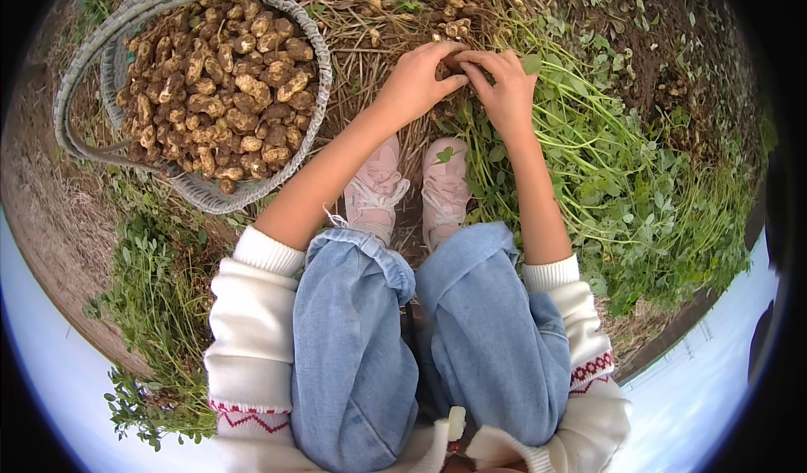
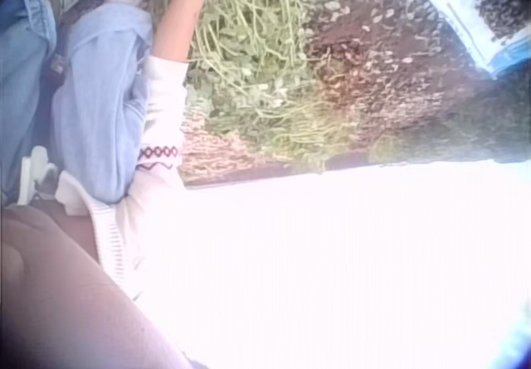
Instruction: The person sits on the ground and pulls peanut plants from the soil, detaching the peanuts from the roots and placing them into a basket. Another person nearby pours the collected peanuts into a sack.
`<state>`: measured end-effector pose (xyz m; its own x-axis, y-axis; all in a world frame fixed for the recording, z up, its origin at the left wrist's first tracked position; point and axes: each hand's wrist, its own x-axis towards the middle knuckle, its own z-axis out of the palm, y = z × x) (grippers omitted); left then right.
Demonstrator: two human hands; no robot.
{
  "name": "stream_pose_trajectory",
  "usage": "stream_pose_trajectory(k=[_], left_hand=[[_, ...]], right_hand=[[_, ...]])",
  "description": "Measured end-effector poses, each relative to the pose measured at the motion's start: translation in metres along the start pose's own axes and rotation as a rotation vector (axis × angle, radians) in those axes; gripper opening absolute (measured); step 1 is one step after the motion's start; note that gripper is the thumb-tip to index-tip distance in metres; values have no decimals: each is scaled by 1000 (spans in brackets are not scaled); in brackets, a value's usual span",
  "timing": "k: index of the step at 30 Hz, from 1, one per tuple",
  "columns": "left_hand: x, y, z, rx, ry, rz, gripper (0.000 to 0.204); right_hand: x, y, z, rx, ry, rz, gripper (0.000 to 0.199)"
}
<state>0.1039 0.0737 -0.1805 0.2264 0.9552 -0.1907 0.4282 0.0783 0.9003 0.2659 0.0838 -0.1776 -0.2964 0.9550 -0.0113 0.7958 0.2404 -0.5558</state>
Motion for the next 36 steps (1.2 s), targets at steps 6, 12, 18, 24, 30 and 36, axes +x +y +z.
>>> stream_pose_trajectory(k=[6, 12, 18, 24, 30, 36], left_hand=[[5, -19, 6, 142, 153, 79, 34], [0, -20, -1, 167, -16, -137, 29], [-23, -10, 0, -464, -41, -348, 29], [-38, 11, -12, -844, -121, -307, 29], [-77, 100, -87, 81, 33, -76, 28], [-143, 119, -183, 833, 621, -573, 31]], right_hand=[[3, -4, -3, 180, 26, 198, 17], [-1, -1, -1, 32, 6, 81, 18], [-7, -2, 5, -113, 4, -19, 14], [-2, 2, 13, -163, 42, 1, 13], [-7, 5, 10, -189, -7, -5, 15], [-5, 4, 10, -124, -32, 23, 14]])
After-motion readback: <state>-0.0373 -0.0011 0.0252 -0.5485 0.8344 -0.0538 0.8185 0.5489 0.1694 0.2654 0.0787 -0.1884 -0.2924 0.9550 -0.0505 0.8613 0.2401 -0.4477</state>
